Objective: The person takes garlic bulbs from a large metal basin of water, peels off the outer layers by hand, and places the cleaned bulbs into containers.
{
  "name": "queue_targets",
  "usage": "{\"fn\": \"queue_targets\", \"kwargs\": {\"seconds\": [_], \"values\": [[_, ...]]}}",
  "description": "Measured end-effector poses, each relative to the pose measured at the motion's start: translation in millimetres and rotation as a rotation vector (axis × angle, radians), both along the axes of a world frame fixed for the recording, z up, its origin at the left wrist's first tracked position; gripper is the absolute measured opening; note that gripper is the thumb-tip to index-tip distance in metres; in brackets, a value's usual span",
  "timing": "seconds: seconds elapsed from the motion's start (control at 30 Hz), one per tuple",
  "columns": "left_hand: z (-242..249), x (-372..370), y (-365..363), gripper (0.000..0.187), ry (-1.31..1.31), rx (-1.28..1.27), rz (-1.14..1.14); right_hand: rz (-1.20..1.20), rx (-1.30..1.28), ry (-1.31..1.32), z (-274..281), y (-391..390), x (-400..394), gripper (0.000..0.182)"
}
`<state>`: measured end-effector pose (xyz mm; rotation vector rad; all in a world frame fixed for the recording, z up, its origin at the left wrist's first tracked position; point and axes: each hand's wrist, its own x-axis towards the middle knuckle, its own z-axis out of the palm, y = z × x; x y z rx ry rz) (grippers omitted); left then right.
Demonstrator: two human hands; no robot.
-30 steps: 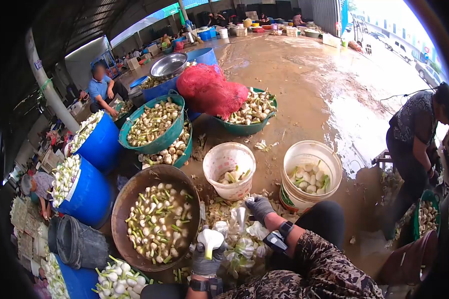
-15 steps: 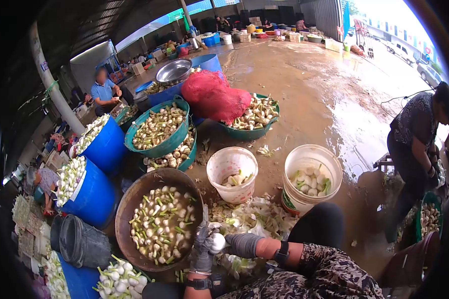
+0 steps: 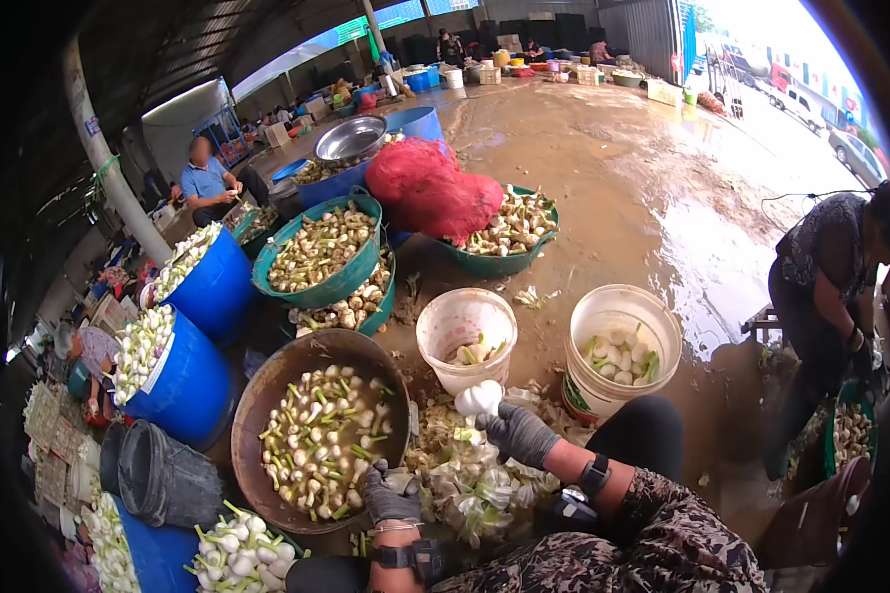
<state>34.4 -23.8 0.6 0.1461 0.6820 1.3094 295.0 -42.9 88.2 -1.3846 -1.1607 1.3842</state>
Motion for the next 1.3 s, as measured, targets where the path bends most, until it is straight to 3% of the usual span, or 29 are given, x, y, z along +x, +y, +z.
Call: {"fn": "queue_targets", "kwargs": {"seconds": [0.03,0.07,0.13,0.3,0.37,0.43,0.57,0.63,0.7,0.83,0.93,1.03,1.1,1.13,1.17,1.2,1.23,1.27,1.3], "values": [[9.7,7.2,-5.7,0.017,0.083,-0.065,0.061,-0.1,0.046,0.133,1.7,14.0,23.3,0.033],[14.4,12.8,-9.8,0.017,0.168,-0.13,0.122,-0.322,-0.098,0.348,17.3,22.2,42.0,0.035],[-1.1,15.7,-11.2,0.017,0.164,-0.14,0.108,-0.581,-0.079,0.521,14.3,45.4,83.9,0.029],[-10.2,14.3,-19.2,0.022,0.067,-0.152,0.044,-0.991,0.052,0.975,-3.7,88.1,168.0,0.023],[-13.2,11.8,-18.7,0.025,0.071,-0.185,0.054,-1.127,0.054,1.008,-13.2,98.7,184.8,0.024],[-13.6,12.3,-18.4,0.024,0.081,-0.174,0.094,-1.117,0.064,0.951,-26.4,107.7,186.4,0.024],[-16.9,11.2,-20.5,0.024,0.03,-0.149,0.029,-0.516,-0.18,0.332,-16.8,125.1,122.1,0.036],[-35.2,6.4,-18.4,0.023,-0.131,-0.085,-0.035,-0.273,-0.269,0.078,-14.1,142.2,85.1,0.038],[-32.7,6.8,-18.3,0.023,-0.11,-0.115,-0.02,-0.171,-0.317,0.05,-9.6,158.2,51.7,0.037],[-37.1,0.8,-20.2,0.017,0.008,-0.084,0.021,-0.195,-0.314,0.25,-62.1,223.1,33.0,0.027],[-38.2,-4.1,-23.0,0.02,0.083,-0.07,0.051,-0.484,-0.27,0.415,-70.7,241.5,0.7,0.032],[-29.6,-5.1,-23.6,0.023,0.009,-0.033,0.102,-0.292,-0.137,0.128,-92.5,256.5,-48.0,0.035],[-39.2,-11.0,-22.8,0.024,0.163,-0.05,0.134,-0.047,-0.132,0.075,-97.5,262.8,-92.6,0.036],[-35.3,-15.2,-22.8,0.026,0.23,0.015,0.112,0.105,-0.018,-0.202,-90.8,252.7,-120.0,0.034],[-39.7,-18.9,-23.2,0.026,0.227,0.012,0.114,0.164,-0.045,-0.174,-86.5,240.5,-152.5,0.032],[-47.2,-24.7,-26.2,0.025,0.769,0.184,0.133,0.276,0.011,-0.267,-87.9,232.3,-178.9,0.028],[-51.2,-29.3,-26.2,0.025,1.312,0.358,0.145,0.529,0.545,-0.662,-157.3,253.3,-200.7,0.024],[-40.6,-31.4,-24.6,0.028,1.07,0.283,0.129,0.65,0.378,-0.681,-199.9,255.2,-230.9,0.026],[-30.0,-33.4,-22.9,0.031,0.83,0.196,0.138,0.772,0.394,-0.767,-217.2,240.5,-253.1,0.031]]}}
